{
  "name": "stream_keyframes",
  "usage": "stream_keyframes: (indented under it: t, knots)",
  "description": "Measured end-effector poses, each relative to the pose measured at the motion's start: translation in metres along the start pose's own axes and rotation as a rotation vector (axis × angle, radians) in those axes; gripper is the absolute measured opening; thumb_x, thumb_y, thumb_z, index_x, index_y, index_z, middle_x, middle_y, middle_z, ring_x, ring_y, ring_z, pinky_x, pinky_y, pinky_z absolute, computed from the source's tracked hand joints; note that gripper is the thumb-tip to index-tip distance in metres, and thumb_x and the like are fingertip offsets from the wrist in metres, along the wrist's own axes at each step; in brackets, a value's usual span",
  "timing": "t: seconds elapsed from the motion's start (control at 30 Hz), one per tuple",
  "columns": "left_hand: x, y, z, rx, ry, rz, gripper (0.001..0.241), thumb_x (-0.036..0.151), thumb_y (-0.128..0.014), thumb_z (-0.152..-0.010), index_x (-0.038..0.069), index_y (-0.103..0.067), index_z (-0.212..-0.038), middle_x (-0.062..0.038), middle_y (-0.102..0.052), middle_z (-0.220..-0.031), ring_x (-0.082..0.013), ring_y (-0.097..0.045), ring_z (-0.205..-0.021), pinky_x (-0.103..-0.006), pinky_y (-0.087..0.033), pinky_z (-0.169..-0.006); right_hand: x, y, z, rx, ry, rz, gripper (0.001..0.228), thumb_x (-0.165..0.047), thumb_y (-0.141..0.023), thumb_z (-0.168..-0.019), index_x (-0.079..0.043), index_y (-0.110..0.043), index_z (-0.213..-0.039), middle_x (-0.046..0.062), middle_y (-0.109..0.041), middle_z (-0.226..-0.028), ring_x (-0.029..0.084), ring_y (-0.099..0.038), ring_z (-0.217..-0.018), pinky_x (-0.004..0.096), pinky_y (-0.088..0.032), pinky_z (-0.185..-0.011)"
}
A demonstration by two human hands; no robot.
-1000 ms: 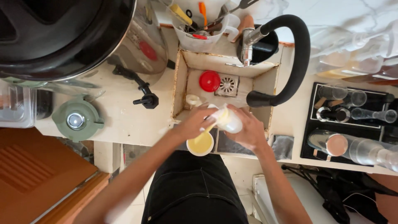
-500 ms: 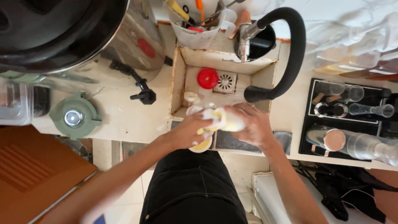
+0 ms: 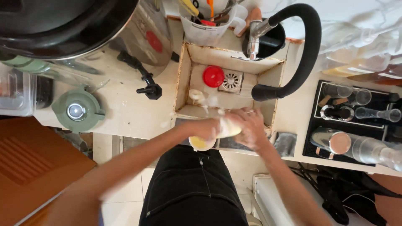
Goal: Wiping down a counter and washing a small plastic container in a sink.
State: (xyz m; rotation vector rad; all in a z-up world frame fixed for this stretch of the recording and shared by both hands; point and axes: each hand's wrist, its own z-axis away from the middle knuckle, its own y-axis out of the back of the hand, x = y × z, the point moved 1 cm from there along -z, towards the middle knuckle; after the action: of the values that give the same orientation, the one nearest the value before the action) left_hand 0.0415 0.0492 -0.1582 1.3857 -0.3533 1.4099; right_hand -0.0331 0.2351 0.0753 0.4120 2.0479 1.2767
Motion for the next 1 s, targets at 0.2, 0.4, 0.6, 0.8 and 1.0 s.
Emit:
stream_keyframes:
  t: [0.2, 0.4, 0.6, 0.8, 1.0]
  knots:
    - [0.174, 0.122, 0.049, 0.479, 0.099, -0.940, 0.021, 0.015, -0.068, -0.075, 0.007, -0.077, -0.092, -0.011, -0.073, -0.079, -0.0312, -0.071, -0.090, -0.0483, -0.056, -0.070, 0.022, 0.009, -0.008, -0.451, -0.207, -0.505, 0.090, -0.016, -0.090, -0.046, -0.014, -0.061, -0.132, 0.011, -0.067, -0.124, 0.029, -0.068, -0.103, 0.037, -0.052, -0.094]
    - [0.188, 0.164, 0.064, 0.716, 0.070, 0.237, 0.022, 0.009, -0.063, -0.084, 0.010, -0.075, -0.102, -0.015, -0.076, -0.100, -0.0303, -0.076, -0.089, -0.0436, -0.061, -0.080, 0.003, 0.048, -0.040, -0.190, -0.059, -0.258, 0.075, -0.013, -0.090, -0.049, -0.014, -0.069, -0.121, 0.006, -0.074, -0.114, 0.028, -0.072, -0.099, 0.043, -0.050, -0.079]
    - [0.169, 0.108, 0.055, 0.456, 0.239, -0.275, 0.026, 0.002, -0.061, -0.088, 0.015, -0.076, -0.105, -0.017, -0.074, -0.090, -0.0367, -0.071, -0.081, -0.0501, -0.055, -0.071, -0.008, 0.044, -0.026, -0.100, -0.062, -0.202, 0.068, -0.011, -0.086, -0.052, -0.018, -0.071, -0.118, 0.001, -0.074, -0.112, 0.025, -0.068, -0.098, 0.039, -0.044, -0.082]
    - [0.147, 0.094, 0.040, 0.415, 0.188, 0.215, 0.012, 0.009, -0.063, -0.083, 0.003, -0.070, -0.091, -0.018, -0.072, -0.087, -0.0345, -0.072, -0.080, -0.0439, -0.059, -0.073, -0.011, 0.036, -0.030, -0.150, 0.016, -0.044, 0.070, -0.008, -0.082, -0.052, -0.024, -0.075, -0.120, -0.001, -0.074, -0.110, 0.020, -0.066, -0.089, 0.040, -0.042, -0.075]
    - [0.166, 0.111, 0.055, 0.480, 0.119, -0.607, 0.014, 0.015, -0.067, -0.080, 0.012, -0.073, -0.093, -0.011, -0.073, -0.092, -0.0300, -0.070, -0.093, -0.0486, -0.053, -0.086, -0.010, 0.043, -0.031, -0.188, -0.014, -0.194, 0.069, -0.011, -0.085, -0.051, -0.019, -0.071, -0.118, 0.001, -0.075, -0.114, 0.024, -0.067, -0.096, 0.041, -0.045, -0.075]
